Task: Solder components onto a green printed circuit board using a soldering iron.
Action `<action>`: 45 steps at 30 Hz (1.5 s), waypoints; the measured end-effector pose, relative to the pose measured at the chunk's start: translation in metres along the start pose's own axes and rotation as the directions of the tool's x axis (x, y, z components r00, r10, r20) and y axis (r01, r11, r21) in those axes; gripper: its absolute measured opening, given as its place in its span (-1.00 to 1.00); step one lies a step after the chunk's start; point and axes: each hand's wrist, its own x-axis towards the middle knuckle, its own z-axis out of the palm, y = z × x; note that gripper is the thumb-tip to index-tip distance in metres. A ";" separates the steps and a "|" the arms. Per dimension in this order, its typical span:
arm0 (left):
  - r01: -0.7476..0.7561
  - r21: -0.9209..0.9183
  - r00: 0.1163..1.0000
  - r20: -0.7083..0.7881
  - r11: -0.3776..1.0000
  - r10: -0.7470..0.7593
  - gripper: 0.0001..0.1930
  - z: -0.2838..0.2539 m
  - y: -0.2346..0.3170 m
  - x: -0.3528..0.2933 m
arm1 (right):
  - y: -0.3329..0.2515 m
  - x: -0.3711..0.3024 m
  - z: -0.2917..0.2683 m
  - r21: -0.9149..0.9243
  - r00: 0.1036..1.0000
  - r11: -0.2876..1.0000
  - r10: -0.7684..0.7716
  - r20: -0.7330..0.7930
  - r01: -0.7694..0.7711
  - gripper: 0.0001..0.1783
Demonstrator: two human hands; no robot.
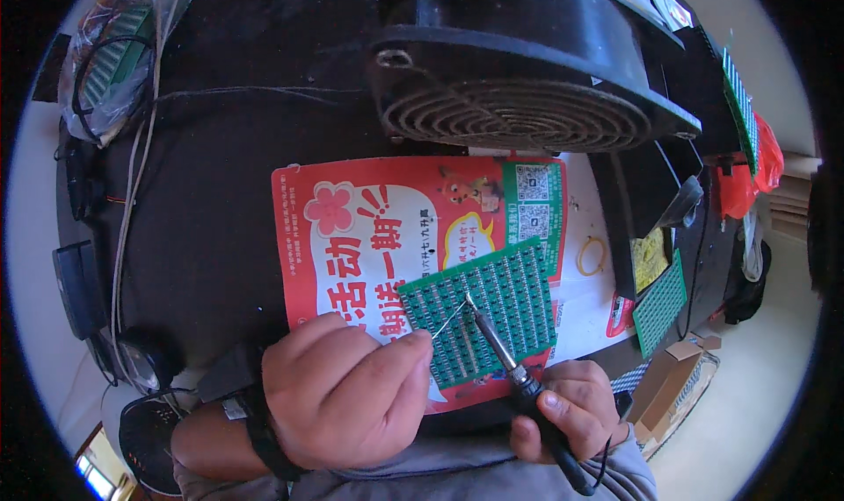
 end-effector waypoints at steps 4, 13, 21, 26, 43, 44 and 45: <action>-0.010 0.012 1.000 -0.010 1.000 0.010 -0.77 0.001 -0.001 0.001 | 0.000 0.001 0.001 0.006 1.000 1.000 0.004 -0.005 -0.004 -0.64; -0.005 -0.024 1.000 -0.009 1.000 0.005 -0.78 0.003 0.000 0.000 | 0.001 0.000 -0.004 0.008 1.000 1.000 -0.005 0.026 0.004 -0.66; 0.042 -0.005 0.998 -0.040 0.999 -0.042 -0.77 0.004 0.002 -0.003 | 0.003 -0.005 -0.002 0.019 0.999 0.999 -0.030 -0.013 0.030 -0.66; 0.005 -0.021 1.000 0.000 1.000 -0.005 -0.76 0.001 0.001 0.000 | 0.001 -0.005 -0.003 0.012 1.000 0.999 -0.030 -0.008 0.030 -0.66; -0.065 -0.014 0.998 0.024 0.998 0.065 -0.80 0.006 -0.001 -0.003 | 0.002 -0.007 -0.001 0.041 0.998 0.998 -0.048 -0.045 0.050 -0.69; -0.070 -0.016 0.997 0.026 0.997 0.071 -0.80 0.006 -0.001 -0.003 | 0.002 -0.007 -0.001 0.040 0.998 0.998 -0.047 -0.046 0.049 -0.69; -0.076 -0.018 0.997 0.027 0.997 0.076 -0.80 0.007 -0.002 -0.003 | 0.002 -0.007 -0.001 0.040 0.998 0.998 -0.044 -0.047 0.046 -0.69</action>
